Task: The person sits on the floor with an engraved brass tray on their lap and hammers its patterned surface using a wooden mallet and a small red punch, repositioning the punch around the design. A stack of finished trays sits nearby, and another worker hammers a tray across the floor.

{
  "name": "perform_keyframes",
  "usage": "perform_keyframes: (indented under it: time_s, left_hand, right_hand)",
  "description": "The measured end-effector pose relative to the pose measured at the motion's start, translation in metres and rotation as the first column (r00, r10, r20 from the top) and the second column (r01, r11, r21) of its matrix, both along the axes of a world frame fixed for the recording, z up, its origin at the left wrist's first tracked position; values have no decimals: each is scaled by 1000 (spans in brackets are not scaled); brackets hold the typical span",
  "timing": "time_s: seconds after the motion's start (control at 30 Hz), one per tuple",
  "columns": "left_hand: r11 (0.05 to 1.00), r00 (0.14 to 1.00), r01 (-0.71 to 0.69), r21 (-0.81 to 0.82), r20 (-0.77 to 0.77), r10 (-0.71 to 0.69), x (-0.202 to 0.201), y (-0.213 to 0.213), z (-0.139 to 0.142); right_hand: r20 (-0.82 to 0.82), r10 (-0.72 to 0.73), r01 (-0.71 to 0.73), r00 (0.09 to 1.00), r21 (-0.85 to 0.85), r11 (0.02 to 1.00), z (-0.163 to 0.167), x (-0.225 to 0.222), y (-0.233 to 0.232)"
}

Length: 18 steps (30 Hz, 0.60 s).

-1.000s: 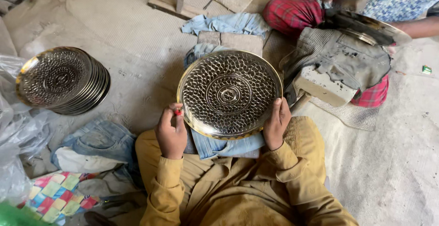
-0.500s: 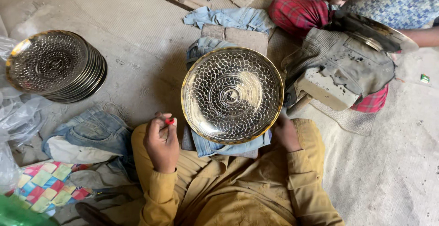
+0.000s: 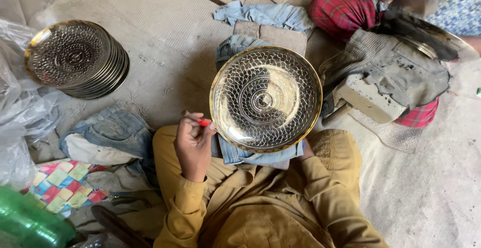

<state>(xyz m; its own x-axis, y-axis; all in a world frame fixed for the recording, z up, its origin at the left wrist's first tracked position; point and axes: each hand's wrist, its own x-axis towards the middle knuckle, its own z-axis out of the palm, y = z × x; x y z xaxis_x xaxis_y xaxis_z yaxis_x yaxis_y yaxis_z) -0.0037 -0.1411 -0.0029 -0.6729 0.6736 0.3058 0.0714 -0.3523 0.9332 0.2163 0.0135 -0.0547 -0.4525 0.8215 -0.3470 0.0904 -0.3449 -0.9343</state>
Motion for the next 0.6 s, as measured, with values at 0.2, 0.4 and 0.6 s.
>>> perform_keyframes:
  time_s: [0.2,0.4,0.6]
  left_hand:
    - [967,920,-148,-209,-387,57,9,-6,7]
    - [955,896,-218,-200,-429,114,9,-4,2]
    - [935,838,-273,-227,-533,116,9,-3,-4]
  right_hand:
    - [-180,-241,213,954,-161,964,1,52,-8]
    - [-237,-412,437,880,66,897,0,96,-63]
    - [-278,-338,436,899,515,738,45,98,-85]
